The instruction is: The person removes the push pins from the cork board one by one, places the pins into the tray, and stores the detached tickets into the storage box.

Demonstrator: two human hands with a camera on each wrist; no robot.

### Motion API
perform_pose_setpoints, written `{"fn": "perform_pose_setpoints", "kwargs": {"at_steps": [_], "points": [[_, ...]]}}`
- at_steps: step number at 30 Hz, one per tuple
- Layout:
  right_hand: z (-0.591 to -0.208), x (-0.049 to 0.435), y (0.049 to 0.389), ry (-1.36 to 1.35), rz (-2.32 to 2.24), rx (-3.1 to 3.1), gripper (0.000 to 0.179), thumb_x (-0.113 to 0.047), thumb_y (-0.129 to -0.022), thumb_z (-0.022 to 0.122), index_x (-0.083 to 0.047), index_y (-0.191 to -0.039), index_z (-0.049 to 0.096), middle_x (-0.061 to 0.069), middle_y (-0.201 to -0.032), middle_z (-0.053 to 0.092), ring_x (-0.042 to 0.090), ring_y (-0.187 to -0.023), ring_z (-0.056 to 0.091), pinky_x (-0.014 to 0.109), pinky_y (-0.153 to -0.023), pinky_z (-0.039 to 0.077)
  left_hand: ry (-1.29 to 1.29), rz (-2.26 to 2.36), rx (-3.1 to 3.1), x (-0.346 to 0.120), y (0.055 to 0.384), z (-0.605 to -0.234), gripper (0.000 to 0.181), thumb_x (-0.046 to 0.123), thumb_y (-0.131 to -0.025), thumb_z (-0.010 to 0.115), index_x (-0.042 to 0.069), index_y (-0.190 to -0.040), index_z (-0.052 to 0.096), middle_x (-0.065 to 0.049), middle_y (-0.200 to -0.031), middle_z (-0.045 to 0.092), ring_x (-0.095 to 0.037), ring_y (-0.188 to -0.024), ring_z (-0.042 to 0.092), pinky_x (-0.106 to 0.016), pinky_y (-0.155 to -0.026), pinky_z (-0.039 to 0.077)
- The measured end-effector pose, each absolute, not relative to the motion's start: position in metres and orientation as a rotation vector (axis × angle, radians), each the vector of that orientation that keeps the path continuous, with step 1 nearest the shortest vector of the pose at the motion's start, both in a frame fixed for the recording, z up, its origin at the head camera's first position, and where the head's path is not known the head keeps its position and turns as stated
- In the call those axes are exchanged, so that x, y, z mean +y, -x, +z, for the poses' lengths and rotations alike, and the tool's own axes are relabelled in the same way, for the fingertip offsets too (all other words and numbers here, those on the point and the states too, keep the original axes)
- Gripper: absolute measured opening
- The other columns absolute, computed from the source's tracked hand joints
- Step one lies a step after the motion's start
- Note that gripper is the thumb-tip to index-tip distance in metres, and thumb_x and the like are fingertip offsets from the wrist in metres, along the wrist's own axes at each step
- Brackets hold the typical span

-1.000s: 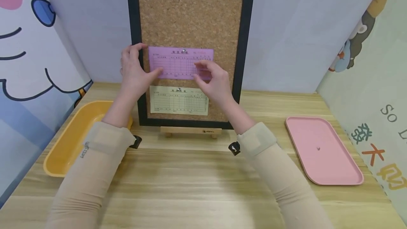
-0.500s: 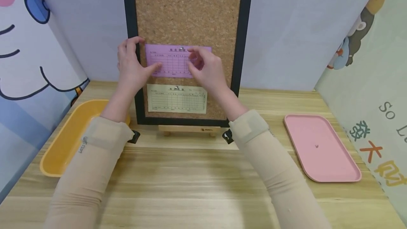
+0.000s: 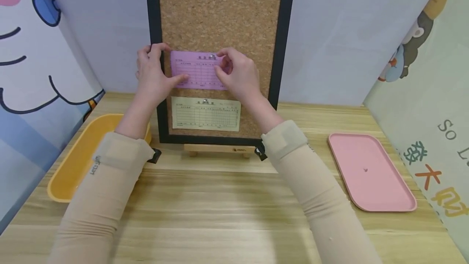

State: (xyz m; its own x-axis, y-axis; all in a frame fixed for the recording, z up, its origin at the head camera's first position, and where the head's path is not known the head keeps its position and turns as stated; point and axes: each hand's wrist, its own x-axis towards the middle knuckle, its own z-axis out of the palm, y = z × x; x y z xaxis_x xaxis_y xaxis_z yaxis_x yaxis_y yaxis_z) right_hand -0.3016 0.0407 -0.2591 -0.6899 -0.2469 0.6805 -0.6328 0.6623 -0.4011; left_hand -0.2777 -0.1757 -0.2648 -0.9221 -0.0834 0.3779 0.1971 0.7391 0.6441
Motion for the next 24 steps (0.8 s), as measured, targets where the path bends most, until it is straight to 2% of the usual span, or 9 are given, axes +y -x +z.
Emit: {"fn": "perform_pose_setpoints", "kwargs": {"at_steps": [4,16,24], "points": [[-0.258,0.037,0.302,-0.624,0.824,-2.279,0.020,-0.021,-0.087,0.065,-0.010,-0.104,0.065,0.001,-0.083,0.065,0.010,-0.070,0.056,0.023,-0.062,0.043,0.106,-1.014,-2.550,-0.175,0.277,-0.266,0.068,0.037,-0.081,0.073,0.019,-0.134,0.035,-0.014,-0.150,0.010,-0.027,-0.140,0.008,-0.056,-0.107,0.013],[-0.258,0.027,0.304,-0.493,0.715,-2.258,0.016,-0.026,-0.087,0.064,-0.014,-0.098,0.067,-0.002,-0.078,0.061,0.008,-0.062,0.052,0.021,-0.052,0.033,0.122,-1.075,-2.531,-0.173,0.272,-0.272,0.056,0.037,-0.079,0.075,0.010,-0.120,0.046,-0.015,-0.154,-0.001,-0.033,-0.142,-0.002,-0.060,-0.109,0.007],[-0.258,0.023,0.304,-0.480,0.701,-2.267,0.017,-0.026,-0.087,0.064,-0.015,-0.099,0.067,-0.002,-0.078,0.061,0.008,-0.062,0.052,0.022,-0.051,0.033,0.164,-0.988,-2.631,-0.178,0.268,-0.280,0.077,0.032,-0.072,0.082,0.016,-0.131,0.036,-0.015,-0.156,-0.013,-0.040,-0.141,-0.005,-0.067,-0.106,0.003]]}}
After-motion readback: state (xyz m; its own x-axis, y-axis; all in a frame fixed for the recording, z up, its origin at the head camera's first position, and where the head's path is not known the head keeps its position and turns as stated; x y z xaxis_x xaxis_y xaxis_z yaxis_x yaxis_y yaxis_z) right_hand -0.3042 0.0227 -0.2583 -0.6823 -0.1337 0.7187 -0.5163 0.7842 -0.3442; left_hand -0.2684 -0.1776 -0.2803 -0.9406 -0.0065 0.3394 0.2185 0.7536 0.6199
